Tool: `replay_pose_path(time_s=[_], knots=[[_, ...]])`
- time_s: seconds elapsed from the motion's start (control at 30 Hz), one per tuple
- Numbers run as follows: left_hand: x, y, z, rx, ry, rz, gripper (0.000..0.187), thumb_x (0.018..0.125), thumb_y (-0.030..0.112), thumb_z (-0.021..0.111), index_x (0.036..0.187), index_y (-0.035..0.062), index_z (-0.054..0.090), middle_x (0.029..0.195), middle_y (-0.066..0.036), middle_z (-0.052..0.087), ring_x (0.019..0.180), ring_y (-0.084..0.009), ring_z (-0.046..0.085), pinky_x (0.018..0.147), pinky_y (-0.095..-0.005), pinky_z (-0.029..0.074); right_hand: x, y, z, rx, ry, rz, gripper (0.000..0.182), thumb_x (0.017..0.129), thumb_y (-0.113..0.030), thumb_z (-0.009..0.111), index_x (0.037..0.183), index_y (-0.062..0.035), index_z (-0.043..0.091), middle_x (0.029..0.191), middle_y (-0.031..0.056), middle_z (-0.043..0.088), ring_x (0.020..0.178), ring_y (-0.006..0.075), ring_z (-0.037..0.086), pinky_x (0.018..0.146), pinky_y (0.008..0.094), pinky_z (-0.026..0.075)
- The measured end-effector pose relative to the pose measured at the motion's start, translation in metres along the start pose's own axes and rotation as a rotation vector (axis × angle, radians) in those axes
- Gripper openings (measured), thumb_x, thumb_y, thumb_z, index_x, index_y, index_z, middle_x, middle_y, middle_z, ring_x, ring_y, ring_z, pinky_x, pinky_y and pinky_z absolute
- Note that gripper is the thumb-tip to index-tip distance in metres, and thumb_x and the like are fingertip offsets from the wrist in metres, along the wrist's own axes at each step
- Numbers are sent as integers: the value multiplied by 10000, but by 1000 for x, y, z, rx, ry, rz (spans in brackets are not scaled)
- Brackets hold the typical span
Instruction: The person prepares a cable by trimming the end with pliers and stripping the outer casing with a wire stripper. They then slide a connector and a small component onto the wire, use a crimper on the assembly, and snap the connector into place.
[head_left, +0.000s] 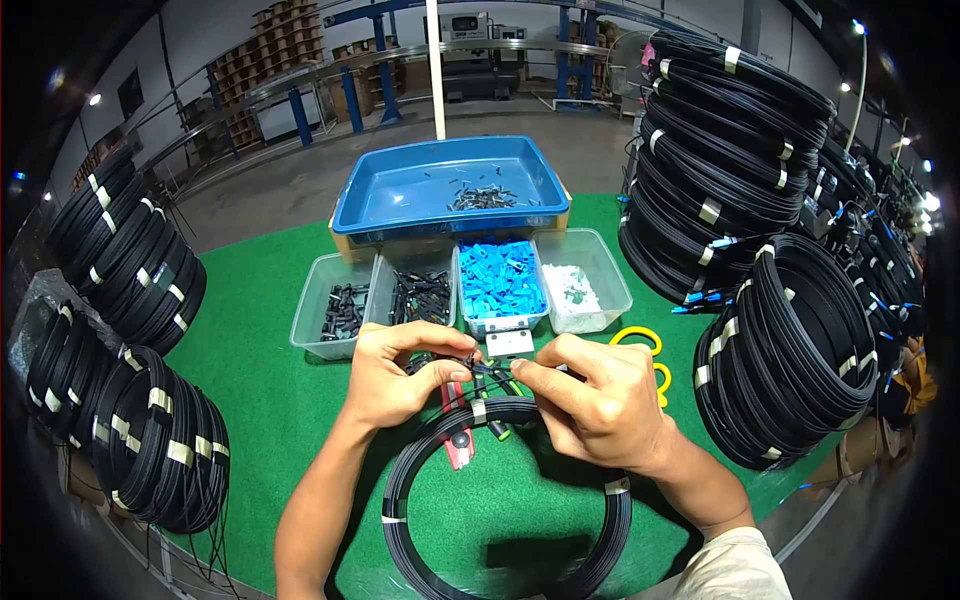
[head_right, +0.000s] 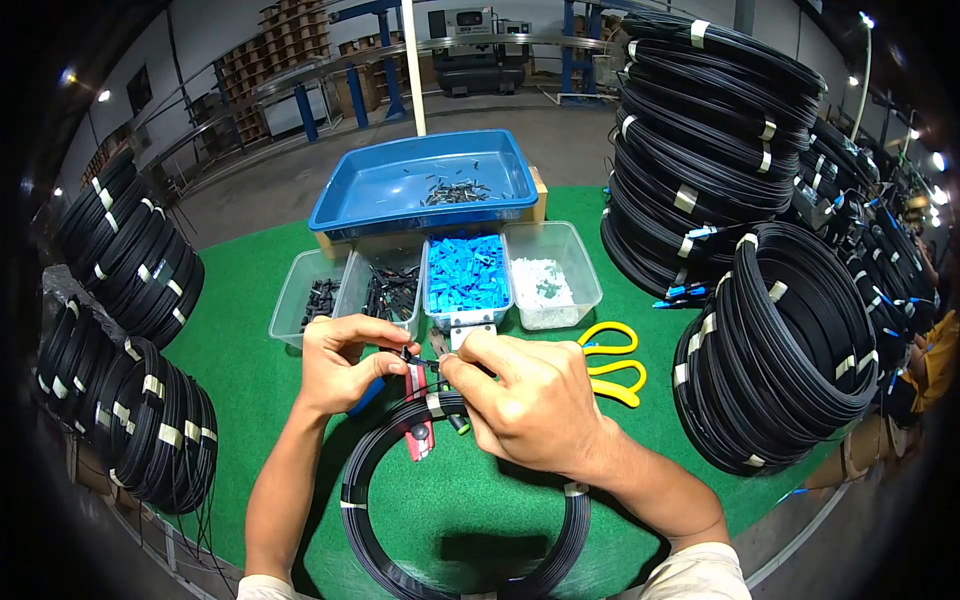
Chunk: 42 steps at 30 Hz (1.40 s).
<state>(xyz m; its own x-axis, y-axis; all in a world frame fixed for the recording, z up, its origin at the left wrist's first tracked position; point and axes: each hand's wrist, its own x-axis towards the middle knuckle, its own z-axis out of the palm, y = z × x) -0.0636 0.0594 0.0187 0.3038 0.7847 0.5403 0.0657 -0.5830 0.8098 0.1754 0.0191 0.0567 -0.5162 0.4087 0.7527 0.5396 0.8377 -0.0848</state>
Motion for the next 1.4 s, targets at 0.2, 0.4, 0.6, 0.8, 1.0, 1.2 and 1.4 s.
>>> replay_pose_path(time_s=[0.2,0.4,0.6,0.8,1.0,1.2,1.4], knots=[[1,0,0,23,5,8,229,743,0,799,965,-25,749,903,-137,756,847,-192,739,776,-284,586,0,0,-1,-8,-16,1,249,695,-63,695,943,-47,688,817,36,599,610,202,627,516,338,475],[0,1,-1,64,-15,44,212,748,-75,794,945,-68,717,897,-161,732,856,-230,737,762,-322,615,0,-1,-1,-17,-18,1,263,687,-65,699,948,-44,688,822,38,606,622,204,635,519,337,479],[0,1,1,47,18,3,236,730,-4,806,960,-13,755,898,-132,757,843,-187,740,772,-280,577,0,-1,-1,-15,-25,4,274,677,-65,701,950,-42,688,825,40,612,639,208,644,529,340,488],[0,1,1,44,17,-4,232,732,-11,796,960,-12,756,898,-129,758,843,-184,740,772,-278,577,0,0,-1,-7,-20,1,274,673,-65,703,946,-42,687,820,42,613,642,210,647,531,344,491],[0,1,1,40,14,5,231,733,-13,793,961,-13,755,899,-130,757,843,-186,740,776,-281,578,1,-1,-1,-11,-21,4,270,676,-68,703,945,-45,688,819,41,613,638,211,646,529,342,491],[0,0,1,41,15,8,231,731,-16,793,959,-13,754,906,-133,757,846,-189,741,782,-284,576,1,-1,-1,-15,-25,1,264,679,-67,703,942,-45,688,825,40,612,633,210,644,524,341,488],[1,0,0,93,-14,53,212,745,-81,792,943,-64,719,892,-155,737,855,-225,740,762,-315,617,0,-1,0,-17,-29,4,259,678,-65,702,936,-43,686,829,42,610,632,211,642,523,343,487]])
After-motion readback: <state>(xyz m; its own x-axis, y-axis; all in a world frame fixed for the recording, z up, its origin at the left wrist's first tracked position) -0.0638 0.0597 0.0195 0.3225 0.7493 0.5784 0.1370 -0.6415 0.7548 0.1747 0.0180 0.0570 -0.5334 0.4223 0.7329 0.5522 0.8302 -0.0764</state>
